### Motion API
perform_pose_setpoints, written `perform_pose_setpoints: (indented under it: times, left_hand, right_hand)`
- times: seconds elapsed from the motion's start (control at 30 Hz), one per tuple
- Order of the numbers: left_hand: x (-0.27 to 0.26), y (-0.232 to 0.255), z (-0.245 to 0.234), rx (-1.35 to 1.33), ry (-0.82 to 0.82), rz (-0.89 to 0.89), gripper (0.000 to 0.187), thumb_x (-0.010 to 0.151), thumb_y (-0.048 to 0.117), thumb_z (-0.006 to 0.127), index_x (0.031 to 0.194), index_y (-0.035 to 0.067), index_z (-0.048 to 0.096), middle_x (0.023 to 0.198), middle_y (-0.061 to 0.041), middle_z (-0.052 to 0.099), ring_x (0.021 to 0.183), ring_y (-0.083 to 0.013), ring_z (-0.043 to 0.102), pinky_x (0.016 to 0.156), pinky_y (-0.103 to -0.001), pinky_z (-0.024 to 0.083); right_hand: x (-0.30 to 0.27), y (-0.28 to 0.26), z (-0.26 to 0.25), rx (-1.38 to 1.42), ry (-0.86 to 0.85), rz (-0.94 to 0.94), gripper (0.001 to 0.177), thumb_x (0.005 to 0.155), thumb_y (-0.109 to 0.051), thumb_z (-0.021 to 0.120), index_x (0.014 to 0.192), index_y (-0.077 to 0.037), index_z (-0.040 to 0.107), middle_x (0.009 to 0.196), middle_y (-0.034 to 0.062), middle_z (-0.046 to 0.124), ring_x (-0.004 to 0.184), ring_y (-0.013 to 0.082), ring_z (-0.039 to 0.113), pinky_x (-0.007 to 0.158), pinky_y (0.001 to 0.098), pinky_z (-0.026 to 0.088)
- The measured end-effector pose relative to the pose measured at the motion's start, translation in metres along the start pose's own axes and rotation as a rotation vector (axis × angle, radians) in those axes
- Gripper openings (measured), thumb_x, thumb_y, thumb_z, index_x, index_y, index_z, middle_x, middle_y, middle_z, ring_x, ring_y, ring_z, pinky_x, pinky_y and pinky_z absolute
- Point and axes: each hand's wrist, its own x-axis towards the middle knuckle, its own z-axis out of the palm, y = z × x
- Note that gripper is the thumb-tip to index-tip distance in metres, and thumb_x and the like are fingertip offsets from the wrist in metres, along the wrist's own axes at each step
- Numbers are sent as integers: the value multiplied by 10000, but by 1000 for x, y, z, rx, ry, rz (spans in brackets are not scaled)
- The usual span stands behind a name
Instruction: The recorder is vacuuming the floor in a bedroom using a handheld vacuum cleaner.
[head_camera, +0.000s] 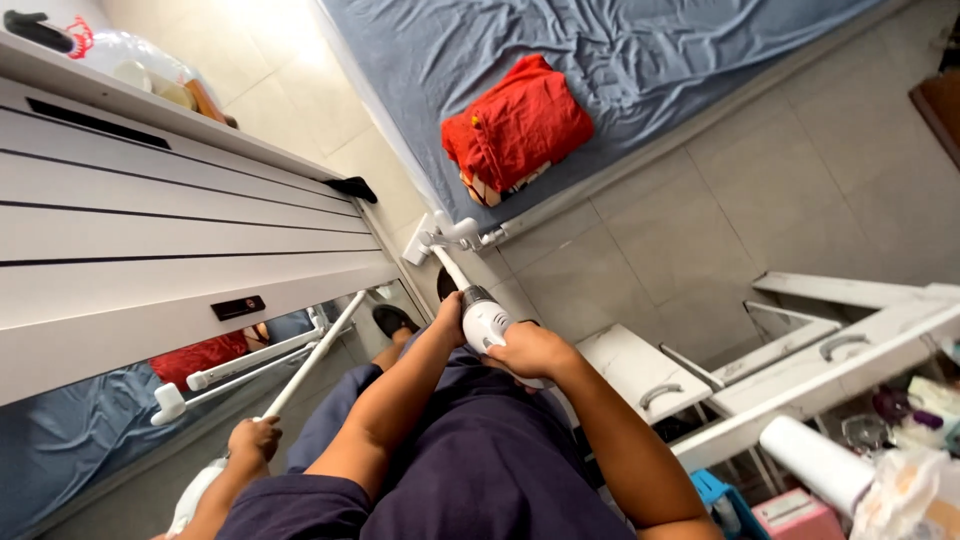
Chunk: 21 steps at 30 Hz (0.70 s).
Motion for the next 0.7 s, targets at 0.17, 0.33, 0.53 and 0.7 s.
perform_pose_setpoints:
  times: [0.17, 0.33, 0.53, 0.7]
  left_hand:
    - [-33, -26, 28, 126, -1, -117, 479, 1008, 424, 349, 1244, 81, 586, 1215, -194, 675, 1146, -371, 634, 1030, -579, 471]
    - [-14, -58, 25, 227, -31, -216, 516, 1018, 386, 329, 1322, 49, 575, 1329, -218, 654, 1226, -388, 619, 1089, -578, 451]
    - [-24, -81, 47, 280, -82, -334, 520, 1027, 336, 316, 1366, 14, 547, 1377, -235, 630, 1278, -405, 598, 1127, -595, 419]
    - [-33, -99, 69, 417, -64, -405, 552, 1025, 370, 296, 1395, 27, 522, 1416, -231, 593, 1291, -400, 571, 1110, -603, 414]
  right_hand:
    - [2, 49, 12, -176, 65, -52, 442, 976, -379, 581, 1015, 27, 750, 687, 114, 741, 556, 195, 697, 550, 344, 537]
    - [-49, 41, 5, -75, 9, 104, 457, 1007, -355, 543, 1109, 64, 695, 722, 123, 732, 552, 195, 705, 534, 352, 594]
    - [-73, 65, 3, 32, 2, 167, 471, 1029, -345, 502, 1125, 84, 673, 693, 130, 726, 502, 199, 684, 494, 342, 583]
    - [-101, 88, 3, 237, 48, 230, 500, 1020, -400, 528, 1029, 61, 719, 629, 106, 669, 427, 179, 600, 423, 331, 494]
